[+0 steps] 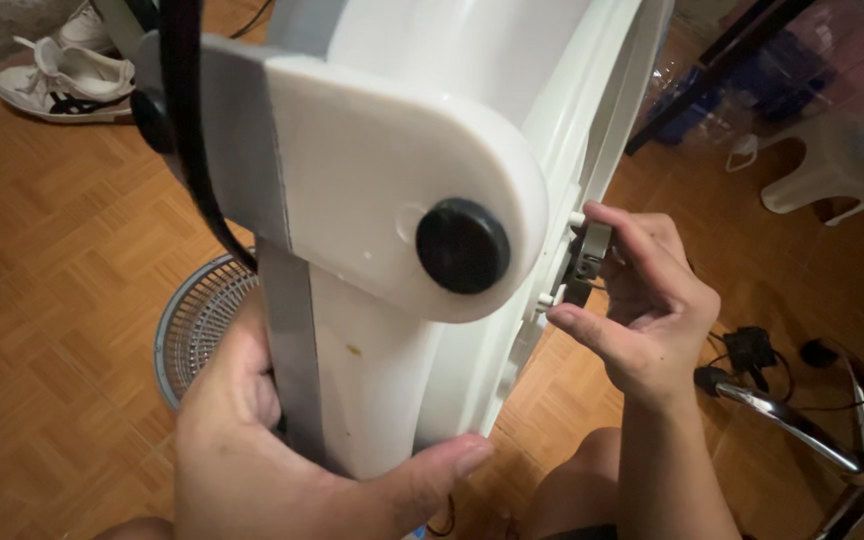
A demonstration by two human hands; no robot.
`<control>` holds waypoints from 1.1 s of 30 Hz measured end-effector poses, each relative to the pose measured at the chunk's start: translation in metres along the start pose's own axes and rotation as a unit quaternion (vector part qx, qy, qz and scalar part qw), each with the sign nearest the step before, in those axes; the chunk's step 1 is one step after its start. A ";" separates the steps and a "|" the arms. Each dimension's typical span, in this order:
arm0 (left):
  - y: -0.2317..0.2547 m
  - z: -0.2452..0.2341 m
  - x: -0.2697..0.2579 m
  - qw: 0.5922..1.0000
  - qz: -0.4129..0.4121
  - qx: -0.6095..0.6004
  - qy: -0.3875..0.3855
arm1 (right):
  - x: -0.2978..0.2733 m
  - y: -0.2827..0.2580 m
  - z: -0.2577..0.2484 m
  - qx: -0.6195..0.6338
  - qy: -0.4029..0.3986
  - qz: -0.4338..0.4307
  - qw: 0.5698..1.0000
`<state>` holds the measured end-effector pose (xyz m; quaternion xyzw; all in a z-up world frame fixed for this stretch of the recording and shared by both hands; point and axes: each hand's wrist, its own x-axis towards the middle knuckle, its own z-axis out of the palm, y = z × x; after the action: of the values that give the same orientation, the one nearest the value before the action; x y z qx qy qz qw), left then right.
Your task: The person disassembles a portable electric fan, removes the front grille and fan blades, and uses scissors and a screwdriver to adjust the central motor hub. They then reassemble the fan by reattaching the blades and securing the front grille.
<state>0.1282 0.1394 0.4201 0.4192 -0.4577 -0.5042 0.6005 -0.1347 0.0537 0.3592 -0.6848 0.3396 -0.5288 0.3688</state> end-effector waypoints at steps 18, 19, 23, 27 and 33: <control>0.001 0.001 0.005 0.999 -0.010 0.041 0.008 | 0.002 0.003 -0.001 0.019 0.002 -0.006 1.000; 0.000 0.001 0.005 0.999 -0.011 0.036 0.005 | 0.001 0.003 0.000 0.023 0.004 -0.005 1.000; -0.001 0.001 0.006 1.000 -0.011 0.019 -0.002 | 0.002 0.005 -0.001 0.034 0.003 -0.004 0.999; -0.002 0.001 0.006 1.000 -0.018 0.009 0.003 | 0.003 0.007 0.000 0.027 -0.001 -0.010 1.000; -0.005 0.000 0.007 1.000 -0.026 0.015 0.008 | 0.004 0.009 0.001 0.028 -0.006 -0.013 1.000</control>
<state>0.1279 0.1322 0.4165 0.4438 -0.4496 -0.5093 0.5843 -0.1339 0.0454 0.3531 -0.6819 0.3134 -0.5387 0.3828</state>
